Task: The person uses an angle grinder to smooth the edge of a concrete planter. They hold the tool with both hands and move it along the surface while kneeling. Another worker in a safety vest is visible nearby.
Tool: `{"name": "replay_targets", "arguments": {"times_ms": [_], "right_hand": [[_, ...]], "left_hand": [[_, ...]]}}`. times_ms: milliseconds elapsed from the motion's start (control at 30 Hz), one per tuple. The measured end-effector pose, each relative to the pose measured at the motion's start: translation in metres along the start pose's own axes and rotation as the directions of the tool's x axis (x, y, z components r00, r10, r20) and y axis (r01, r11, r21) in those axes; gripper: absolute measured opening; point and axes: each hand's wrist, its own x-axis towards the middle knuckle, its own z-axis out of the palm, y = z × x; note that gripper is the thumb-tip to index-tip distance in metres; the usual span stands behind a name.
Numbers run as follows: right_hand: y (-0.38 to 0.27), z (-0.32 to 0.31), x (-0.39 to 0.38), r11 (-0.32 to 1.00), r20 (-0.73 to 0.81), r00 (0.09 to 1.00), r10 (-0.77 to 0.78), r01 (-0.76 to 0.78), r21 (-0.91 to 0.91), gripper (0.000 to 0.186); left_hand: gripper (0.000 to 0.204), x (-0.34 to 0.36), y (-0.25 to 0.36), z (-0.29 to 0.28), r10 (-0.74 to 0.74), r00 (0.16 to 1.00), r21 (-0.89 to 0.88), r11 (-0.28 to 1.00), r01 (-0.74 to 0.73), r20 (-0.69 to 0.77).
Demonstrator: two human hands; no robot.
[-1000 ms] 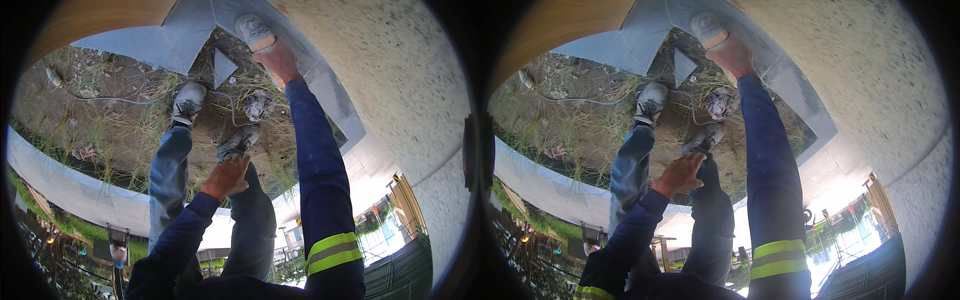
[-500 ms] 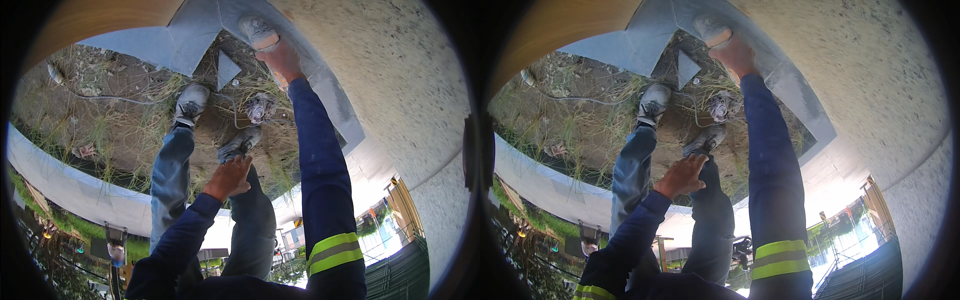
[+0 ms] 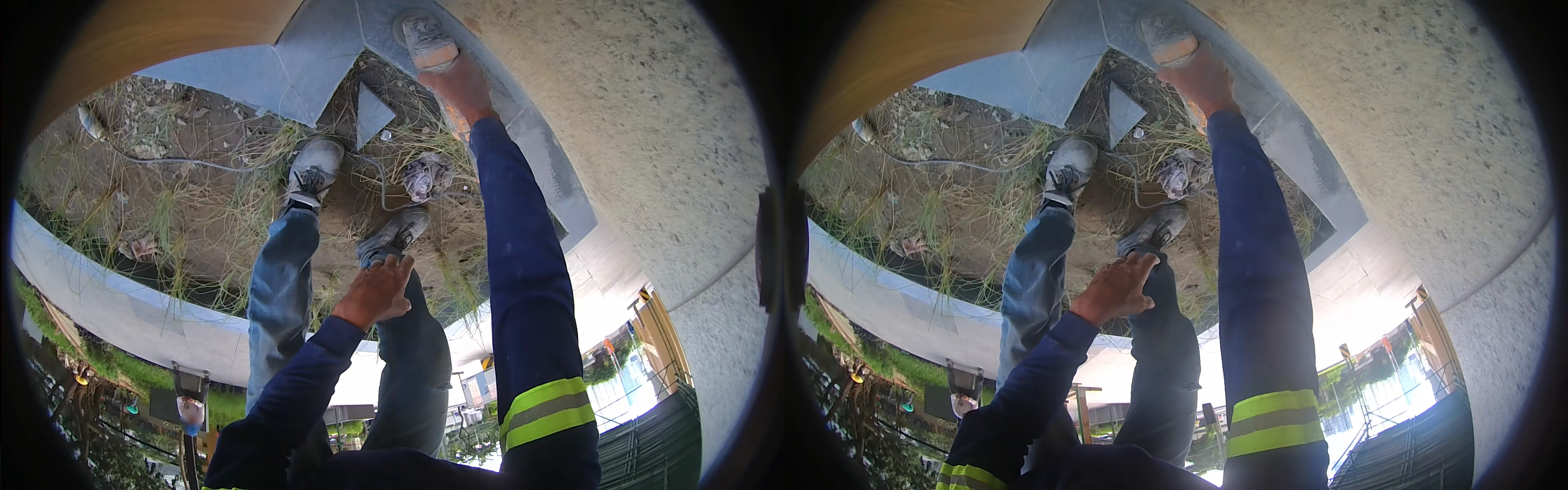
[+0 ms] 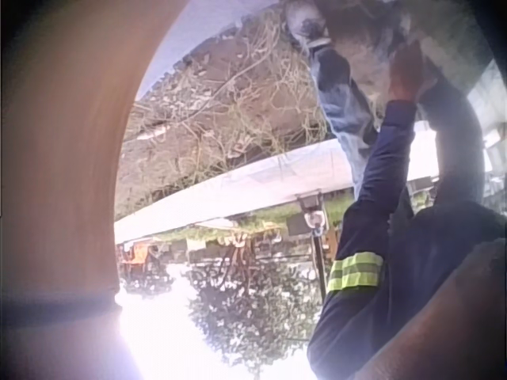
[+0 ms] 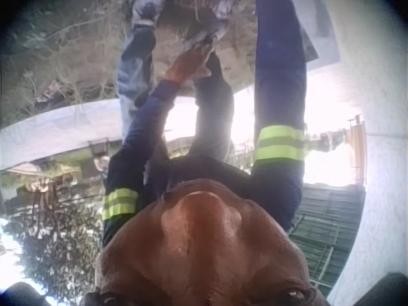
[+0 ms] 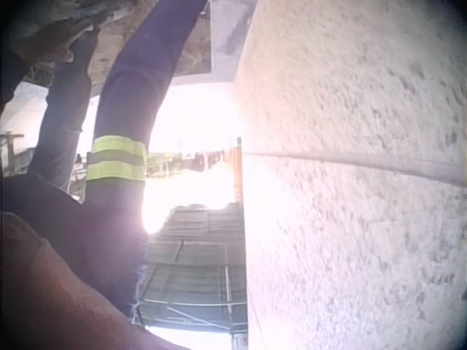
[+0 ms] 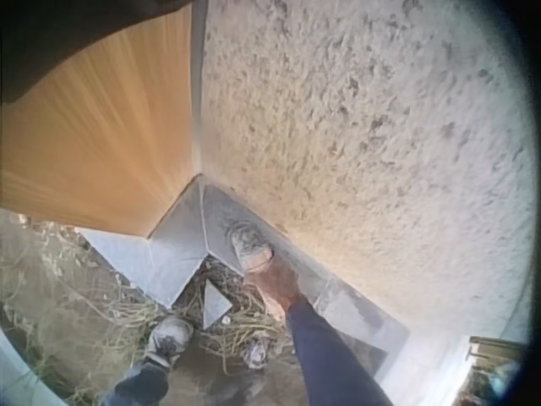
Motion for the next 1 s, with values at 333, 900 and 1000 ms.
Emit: {"name": "replay_targets", "arguments": {"times_ms": [333,900,1000], "right_hand": [[-0.018,0.007,0.005,0.991,0.046,0.998,-0.046,0.051,-0.127,0.088],[-0.023,-0.001,0.020,0.999,-0.004,1.000,-0.015,0.015,0.033,0.079],[-0.008,-0.001,0.008,0.998,-0.091,0.996,0.012,-0.007,0.061,0.066]], "left_hand": [[0.078,-0.002,-0.002,-0.003,0.021,0.999,0.000,1.000,-0.021,-0.037],[0.078,-0.003,-0.003,-0.002,0.008,1.000,0.003,1.000,-0.007,-0.021],[0.078,-0.004,-0.003,-0.006,0.008,1.000,-0.002,1.000,-0.008,-0.024]]}}
